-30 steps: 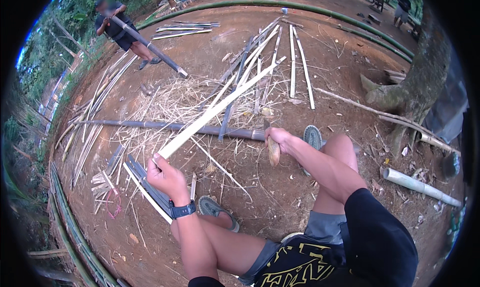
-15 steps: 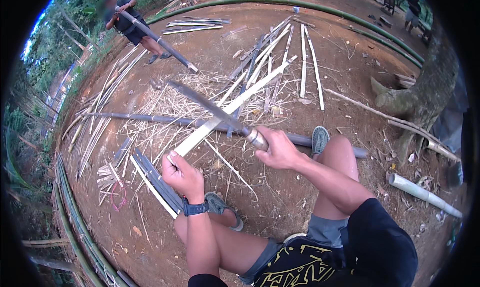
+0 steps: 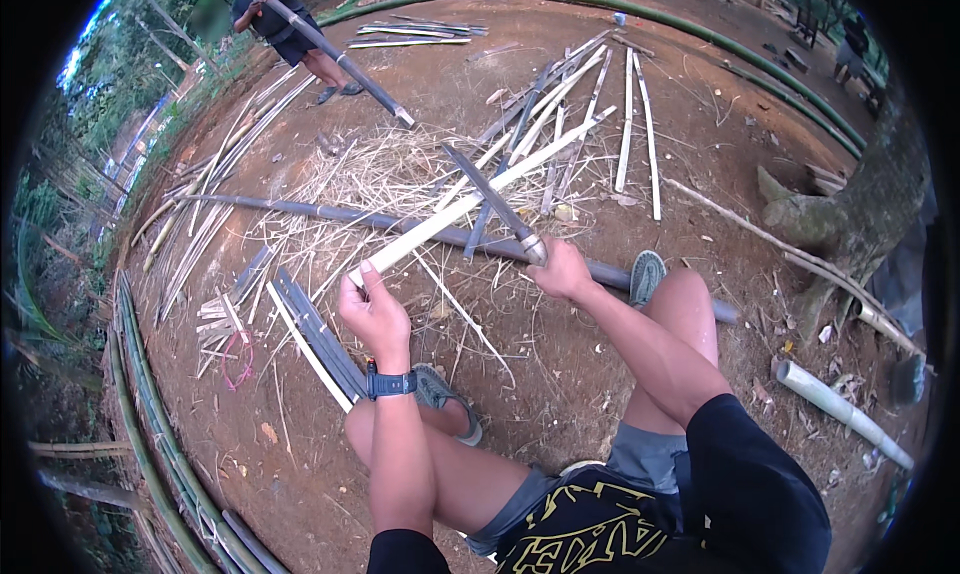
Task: The person sits on the ground and uses a machete to split long bamboo poles into thin strips. They hold the bamboo with one hand and strike it with the machete to separate the sections, then peel the strips away. Another person is visible in the background working with similar materials.
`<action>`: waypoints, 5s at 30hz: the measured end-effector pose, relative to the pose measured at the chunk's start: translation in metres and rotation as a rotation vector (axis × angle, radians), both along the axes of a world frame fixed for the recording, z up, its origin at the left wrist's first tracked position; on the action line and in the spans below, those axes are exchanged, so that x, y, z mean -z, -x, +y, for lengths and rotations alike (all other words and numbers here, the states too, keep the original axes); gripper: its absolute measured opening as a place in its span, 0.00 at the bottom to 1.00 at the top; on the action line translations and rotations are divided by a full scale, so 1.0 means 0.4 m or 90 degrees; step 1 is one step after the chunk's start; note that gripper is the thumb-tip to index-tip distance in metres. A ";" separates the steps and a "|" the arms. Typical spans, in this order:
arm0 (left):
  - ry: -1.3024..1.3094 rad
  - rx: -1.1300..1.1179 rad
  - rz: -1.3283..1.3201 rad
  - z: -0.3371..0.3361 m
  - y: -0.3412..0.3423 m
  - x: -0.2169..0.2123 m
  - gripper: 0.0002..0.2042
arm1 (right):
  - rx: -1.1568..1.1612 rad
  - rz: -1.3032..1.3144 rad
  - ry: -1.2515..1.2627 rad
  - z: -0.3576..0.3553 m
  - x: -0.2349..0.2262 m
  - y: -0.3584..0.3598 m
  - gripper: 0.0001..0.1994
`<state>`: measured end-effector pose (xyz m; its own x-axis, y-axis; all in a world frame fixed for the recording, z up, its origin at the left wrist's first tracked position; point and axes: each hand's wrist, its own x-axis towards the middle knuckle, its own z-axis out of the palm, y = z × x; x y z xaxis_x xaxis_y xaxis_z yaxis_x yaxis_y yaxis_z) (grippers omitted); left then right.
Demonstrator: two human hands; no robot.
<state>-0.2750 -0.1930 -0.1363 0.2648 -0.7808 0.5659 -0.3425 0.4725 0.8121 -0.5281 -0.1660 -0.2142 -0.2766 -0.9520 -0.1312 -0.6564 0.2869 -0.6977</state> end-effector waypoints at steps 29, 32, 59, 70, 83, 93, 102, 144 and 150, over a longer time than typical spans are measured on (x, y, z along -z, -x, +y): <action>-0.303 0.633 -0.147 0.052 -0.028 -0.054 0.30 | 0.186 -0.355 0.068 -0.012 0.073 0.000 0.10; -0.326 0.751 -0.188 0.084 -0.031 -0.082 0.34 | 0.208 -0.489 0.076 -0.009 0.056 -0.004 0.09; 0.025 0.422 0.760 -0.012 0.321 -0.118 0.25 | 0.202 -0.765 0.228 -0.066 -0.061 -0.078 0.05; 0.313 0.477 0.449 -0.060 0.393 -0.166 0.15 | 0.162 -0.686 0.248 -0.008 -0.108 -0.018 0.04; 0.357 0.107 0.499 0.015 0.132 -0.361 0.23 | -0.072 -0.149 0.232 0.127 -0.201 -0.076 0.16; 0.293 -0.012 0.507 -0.014 0.107 -0.311 0.25 | -0.057 -0.010 0.013 0.073 -0.162 -0.081 0.16; 0.266 -0.054 0.520 -0.052 0.080 -0.303 0.22 | -0.018 -0.058 0.019 0.044 -0.137 -0.068 0.10; 0.216 -0.099 0.479 0.254 -0.500 -0.338 0.22 | -0.133 0.006 -0.153 0.072 0.075 -0.027 0.12; 0.210 -0.183 0.437 0.249 -0.580 -0.320 0.21 | -0.445 0.126 0.001 0.080 0.013 -0.168 0.14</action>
